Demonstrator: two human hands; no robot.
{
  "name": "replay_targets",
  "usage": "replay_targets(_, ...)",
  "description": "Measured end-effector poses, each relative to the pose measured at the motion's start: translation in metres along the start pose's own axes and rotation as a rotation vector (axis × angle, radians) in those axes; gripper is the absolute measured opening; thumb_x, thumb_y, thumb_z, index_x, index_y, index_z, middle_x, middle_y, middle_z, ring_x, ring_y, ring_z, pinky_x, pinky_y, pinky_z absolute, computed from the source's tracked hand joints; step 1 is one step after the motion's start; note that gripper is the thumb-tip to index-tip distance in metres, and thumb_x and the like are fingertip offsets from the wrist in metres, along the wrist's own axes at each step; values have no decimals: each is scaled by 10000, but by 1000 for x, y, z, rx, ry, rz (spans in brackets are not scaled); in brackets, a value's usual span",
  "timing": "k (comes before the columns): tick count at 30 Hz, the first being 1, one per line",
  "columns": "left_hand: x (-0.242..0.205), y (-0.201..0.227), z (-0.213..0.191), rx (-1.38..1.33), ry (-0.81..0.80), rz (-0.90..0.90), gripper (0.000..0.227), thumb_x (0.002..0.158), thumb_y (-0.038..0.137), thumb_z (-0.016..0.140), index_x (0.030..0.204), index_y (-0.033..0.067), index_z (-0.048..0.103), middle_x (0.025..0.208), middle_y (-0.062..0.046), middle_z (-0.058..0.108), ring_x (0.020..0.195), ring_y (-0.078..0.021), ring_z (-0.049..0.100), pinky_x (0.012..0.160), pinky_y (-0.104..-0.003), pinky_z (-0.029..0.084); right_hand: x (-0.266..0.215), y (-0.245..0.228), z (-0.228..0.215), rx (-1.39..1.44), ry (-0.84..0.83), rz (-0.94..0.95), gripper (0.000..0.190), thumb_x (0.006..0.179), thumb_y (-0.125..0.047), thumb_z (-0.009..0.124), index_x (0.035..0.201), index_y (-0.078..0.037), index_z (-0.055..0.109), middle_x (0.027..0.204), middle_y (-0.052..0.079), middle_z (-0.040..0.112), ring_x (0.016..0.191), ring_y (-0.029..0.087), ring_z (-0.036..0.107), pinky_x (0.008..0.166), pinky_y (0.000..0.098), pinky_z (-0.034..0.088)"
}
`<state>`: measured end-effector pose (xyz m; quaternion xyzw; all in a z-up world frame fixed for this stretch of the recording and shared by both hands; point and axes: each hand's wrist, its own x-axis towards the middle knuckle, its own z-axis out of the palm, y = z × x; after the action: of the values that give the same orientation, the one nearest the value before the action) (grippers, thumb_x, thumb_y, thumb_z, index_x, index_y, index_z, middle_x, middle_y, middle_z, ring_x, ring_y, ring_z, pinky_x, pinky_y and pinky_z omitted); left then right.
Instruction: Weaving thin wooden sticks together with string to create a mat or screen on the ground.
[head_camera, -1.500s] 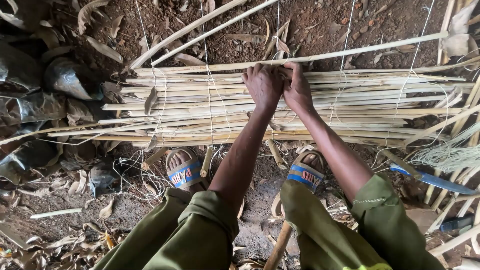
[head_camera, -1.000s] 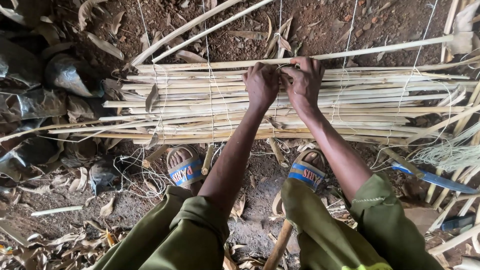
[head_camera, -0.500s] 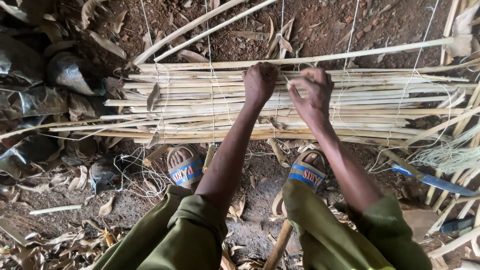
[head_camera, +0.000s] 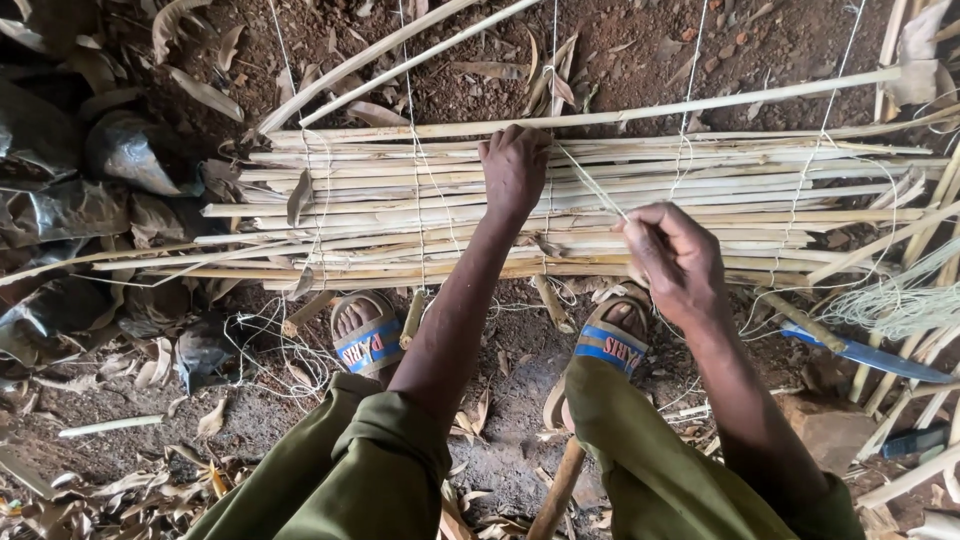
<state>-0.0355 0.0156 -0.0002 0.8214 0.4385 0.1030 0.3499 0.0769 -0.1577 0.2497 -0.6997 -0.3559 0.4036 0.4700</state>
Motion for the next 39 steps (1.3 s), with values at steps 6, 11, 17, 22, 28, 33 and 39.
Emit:
replay_targets(6,-4,-10,5,3,67,73,202,819,229,840,1003,240,759,956,-1,594,932,-282,643,890,-443,470,-32,-52,15,-203,-172,108,273,1002,-56,578,1211,-17,749,521,93,622,388,120,490,421,276,438)
replay_targets(11,0,0,-12,9,98,136,124,867,236,828,984,201,805,945,-23,645,863,-254,625,815,-420,449,-59,-84,12,-313,-365,167,331,1004,-156,597,1287,-149,768,1069,132,816,769,161,812,656,327,646)
replay_targets(17,-2,9,-22,43,119,194,109,978,222,752,1035,243,843,975,-34,751,812,-228,642,774,-422,449,-103,-18,5,-518,-493,-17,321,993,-157,660,1284,-265,741,826,-43,824,368,1,466,291,172,444)
replay_targets(22,0,17,-28,40,121,195,165,1002,258,711,912,226,846,943,-21,743,796,-225,614,754,-420,438,-161,76,9,-222,-788,290,526,966,23,511,1438,-173,637,1440,56,709,1294,187,729,1099,316,569)
replay_targets(28,-1,-7,-1,57,118,217,39,907,249,759,921,249,796,917,-7,587,857,-277,654,790,-449,481,-106,1,11,-396,-753,110,252,929,-91,628,1097,-198,782,639,44,749,395,141,618,417,330,528)
replay_targets(33,-2,19,-46,109,121,362,247,983,123,672,1219,193,695,1197,-80,617,1046,-275,611,920,-429,447,-102,13,18,-585,-909,283,184,940,-279,528,853,-297,689,633,15,712,679,304,769,672,450,586)
replay_targets(39,1,-2,-2,-4,59,456,329,971,4,542,1211,149,714,1082,-41,636,1045,-243,611,1018,-422,445,-68,-62,18,-509,-859,330,212,945,-198,560,803,-260,705,603,-25,714,591,219,744,657,397,597)
